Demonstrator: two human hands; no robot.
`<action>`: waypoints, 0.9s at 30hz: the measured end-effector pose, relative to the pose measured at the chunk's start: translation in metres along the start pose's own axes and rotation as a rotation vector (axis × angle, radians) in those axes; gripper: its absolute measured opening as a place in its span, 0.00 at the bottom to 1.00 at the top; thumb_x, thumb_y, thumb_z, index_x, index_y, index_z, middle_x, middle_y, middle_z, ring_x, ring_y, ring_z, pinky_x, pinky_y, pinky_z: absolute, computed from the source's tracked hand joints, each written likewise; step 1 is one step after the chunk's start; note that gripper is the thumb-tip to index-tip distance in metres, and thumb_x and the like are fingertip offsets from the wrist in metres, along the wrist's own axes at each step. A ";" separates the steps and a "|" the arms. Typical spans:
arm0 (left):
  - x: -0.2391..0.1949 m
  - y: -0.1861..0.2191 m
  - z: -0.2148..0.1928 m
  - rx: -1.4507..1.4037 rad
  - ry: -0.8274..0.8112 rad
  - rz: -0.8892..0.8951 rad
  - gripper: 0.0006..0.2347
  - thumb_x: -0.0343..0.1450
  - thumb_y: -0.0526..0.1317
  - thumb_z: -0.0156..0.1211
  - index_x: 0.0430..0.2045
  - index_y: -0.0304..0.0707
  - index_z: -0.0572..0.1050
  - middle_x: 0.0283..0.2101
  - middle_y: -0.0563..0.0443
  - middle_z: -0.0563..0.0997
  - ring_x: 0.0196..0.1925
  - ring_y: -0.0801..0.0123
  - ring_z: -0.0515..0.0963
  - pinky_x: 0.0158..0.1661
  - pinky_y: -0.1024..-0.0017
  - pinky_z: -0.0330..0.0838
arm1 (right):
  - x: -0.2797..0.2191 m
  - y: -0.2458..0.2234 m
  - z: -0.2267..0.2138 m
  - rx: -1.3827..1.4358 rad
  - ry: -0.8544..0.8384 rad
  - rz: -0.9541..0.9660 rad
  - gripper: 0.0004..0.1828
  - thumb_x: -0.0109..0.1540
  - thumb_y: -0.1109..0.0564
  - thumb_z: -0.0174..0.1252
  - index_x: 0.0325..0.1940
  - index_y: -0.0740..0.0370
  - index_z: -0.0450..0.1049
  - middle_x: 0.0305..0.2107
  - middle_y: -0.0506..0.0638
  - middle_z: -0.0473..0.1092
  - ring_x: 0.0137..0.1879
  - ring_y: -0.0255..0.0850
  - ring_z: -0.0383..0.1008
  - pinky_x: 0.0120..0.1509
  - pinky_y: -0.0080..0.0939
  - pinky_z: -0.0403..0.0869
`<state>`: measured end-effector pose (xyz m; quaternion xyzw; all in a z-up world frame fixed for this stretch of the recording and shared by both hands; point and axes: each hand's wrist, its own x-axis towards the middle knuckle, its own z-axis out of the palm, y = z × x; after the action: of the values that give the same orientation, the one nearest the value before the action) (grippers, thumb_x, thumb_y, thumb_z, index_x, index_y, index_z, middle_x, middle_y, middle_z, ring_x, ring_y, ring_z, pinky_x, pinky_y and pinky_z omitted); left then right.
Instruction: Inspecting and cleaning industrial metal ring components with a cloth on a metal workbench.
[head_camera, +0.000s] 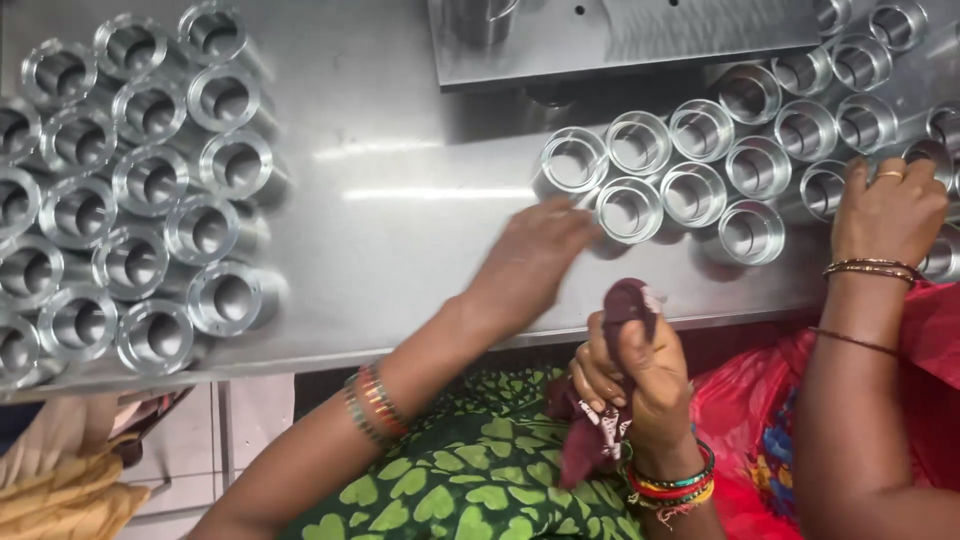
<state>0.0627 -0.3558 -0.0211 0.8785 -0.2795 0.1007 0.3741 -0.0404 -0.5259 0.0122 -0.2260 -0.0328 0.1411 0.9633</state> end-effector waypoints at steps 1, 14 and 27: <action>0.009 0.002 0.013 0.053 0.025 0.105 0.15 0.64 0.28 0.57 0.45 0.31 0.78 0.52 0.43 0.78 0.61 0.50 0.73 0.58 0.53 0.66 | -0.002 0.000 -0.003 -0.116 0.026 0.025 0.14 0.76 0.55 0.55 0.47 0.73 0.67 0.28 0.50 0.66 0.27 0.34 0.66 0.33 0.36 0.70; -0.047 0.004 -0.064 -0.467 -0.313 -0.609 0.15 0.65 0.43 0.71 0.42 0.35 0.80 0.37 0.48 0.84 0.41 0.63 0.79 0.44 0.66 0.73 | 0.013 0.014 0.012 -1.789 0.342 -0.168 0.14 0.67 0.62 0.58 0.57 0.68 0.72 0.48 0.56 0.74 0.51 0.44 0.77 0.53 0.41 0.75; -0.122 0.018 -0.113 -0.762 -0.049 -0.305 0.12 0.66 0.41 0.72 0.38 0.34 0.83 0.44 0.53 0.82 0.51 0.73 0.76 0.60 0.69 0.67 | 0.034 0.088 -0.005 -0.433 0.192 0.412 0.11 0.70 0.67 0.55 0.57 0.74 0.72 0.46 0.59 0.74 0.49 0.43 0.77 0.50 0.43 0.79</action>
<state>-0.0447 -0.2347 0.0216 0.7105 -0.1721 -0.0876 0.6766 -0.0295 -0.4430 -0.0317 -0.4401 0.0758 0.3011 0.8426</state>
